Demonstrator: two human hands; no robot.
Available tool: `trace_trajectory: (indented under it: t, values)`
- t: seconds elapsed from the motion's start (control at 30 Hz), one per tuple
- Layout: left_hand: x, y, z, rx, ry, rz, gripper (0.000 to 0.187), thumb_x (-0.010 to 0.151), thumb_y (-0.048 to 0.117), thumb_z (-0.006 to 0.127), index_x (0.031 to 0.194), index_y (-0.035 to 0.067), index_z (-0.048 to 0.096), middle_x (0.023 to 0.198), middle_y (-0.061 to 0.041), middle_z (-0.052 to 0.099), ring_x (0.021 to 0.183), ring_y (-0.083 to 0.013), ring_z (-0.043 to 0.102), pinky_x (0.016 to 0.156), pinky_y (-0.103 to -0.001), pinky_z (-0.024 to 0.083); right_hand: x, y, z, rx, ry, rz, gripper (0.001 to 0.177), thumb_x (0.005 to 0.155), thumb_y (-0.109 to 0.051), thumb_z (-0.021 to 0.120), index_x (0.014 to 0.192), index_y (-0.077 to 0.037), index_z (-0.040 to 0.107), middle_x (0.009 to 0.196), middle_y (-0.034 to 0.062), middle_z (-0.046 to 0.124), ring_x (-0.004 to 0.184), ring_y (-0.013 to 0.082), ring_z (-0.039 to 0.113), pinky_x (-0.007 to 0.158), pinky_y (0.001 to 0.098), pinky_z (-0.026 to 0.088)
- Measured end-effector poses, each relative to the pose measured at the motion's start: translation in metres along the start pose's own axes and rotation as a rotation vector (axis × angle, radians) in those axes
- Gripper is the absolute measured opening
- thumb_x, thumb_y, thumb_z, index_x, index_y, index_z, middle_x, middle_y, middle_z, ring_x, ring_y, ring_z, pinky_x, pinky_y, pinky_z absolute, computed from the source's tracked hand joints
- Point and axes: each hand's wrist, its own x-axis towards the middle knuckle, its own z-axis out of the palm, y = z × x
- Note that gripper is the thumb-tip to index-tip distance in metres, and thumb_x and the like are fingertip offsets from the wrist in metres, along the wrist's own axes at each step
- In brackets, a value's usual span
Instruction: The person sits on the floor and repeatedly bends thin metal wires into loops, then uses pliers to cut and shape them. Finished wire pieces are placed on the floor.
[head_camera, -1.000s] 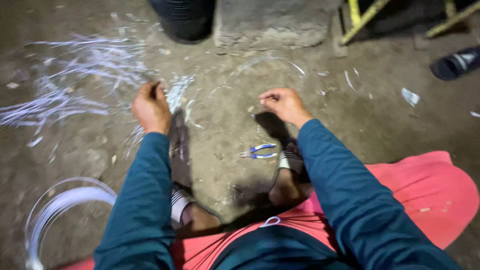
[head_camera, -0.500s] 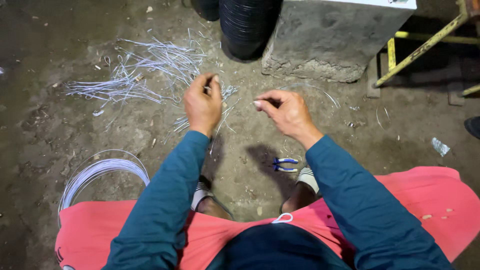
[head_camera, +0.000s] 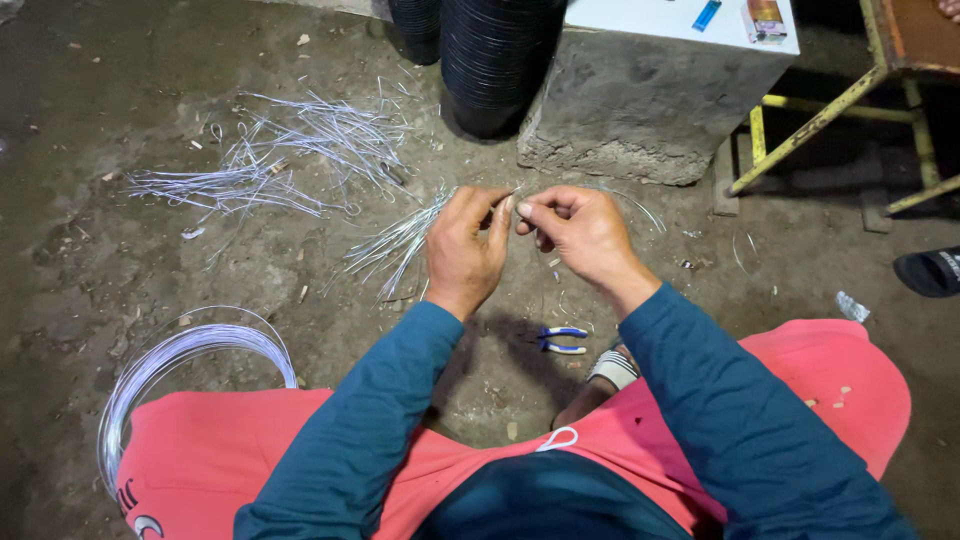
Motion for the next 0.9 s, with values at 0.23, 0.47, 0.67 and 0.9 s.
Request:
trace_trajectory:
  t: [0.23, 0.47, 0.67, 0.9]
  values:
    - [-0.008, -0.006, 0.023, -0.488, -0.209, -0.391, 0.016, 0.100, 0.013, 0.065, 0.112, 0.003, 0.069, 0.094, -0.004, 0.073, 0.079, -0.0127, 0.072, 0.069, -0.028, 0.059, -0.003, -0.007, -0.026, 0.303, -0.048, 0.106, 0.015, 0.097, -0.012, 0.068, 0.106, -0.001, 0.071, 0.089, 0.0069, 0.074, 0.071, 0.0112, 0.068, 0.064, 0.0255, 0.057]
    - [-0.013, -0.026, 0.045, -0.913, -0.450, -0.710, 0.021, 0.106, 0.027, 0.057, 0.107, 0.007, 0.065, 0.085, -0.002, 0.071, 0.070, -0.0079, 0.064, 0.063, -0.022, 0.052, 0.000, -0.027, -0.037, 0.248, 0.023, 0.225, 0.016, 0.097, -0.015, 0.071, 0.107, -0.002, 0.074, 0.087, 0.0017, 0.070, 0.072, 0.0092, 0.065, 0.063, 0.0251, 0.055]
    - [-0.016, -0.027, 0.043, -1.121, -0.510, -0.861, 0.026, 0.105, 0.025, 0.061, 0.115, 0.003, 0.071, 0.081, 0.004, 0.057, 0.058, -0.0021, 0.043, 0.049, -0.018, 0.035, 0.005, -0.043, -0.053, 0.174, -0.012, 0.147, 0.013, 0.096, -0.013, 0.073, 0.100, -0.001, 0.071, 0.085, 0.0044, 0.071, 0.072, 0.0119, 0.069, 0.062, 0.0263, 0.056]
    - [-0.003, -0.012, 0.044, -1.164, -0.587, -0.932, 0.028, 0.104, 0.023, 0.061, 0.122, 0.002, 0.070, 0.083, 0.004, 0.058, 0.062, -0.0016, 0.046, 0.051, -0.017, 0.035, 0.011, -0.041, -0.067, 0.133, -0.032, 0.013, 0.010, 0.097, -0.011, 0.073, 0.098, -0.002, 0.070, 0.085, 0.0064, 0.073, 0.071, 0.0139, 0.071, 0.064, 0.0288, 0.060]
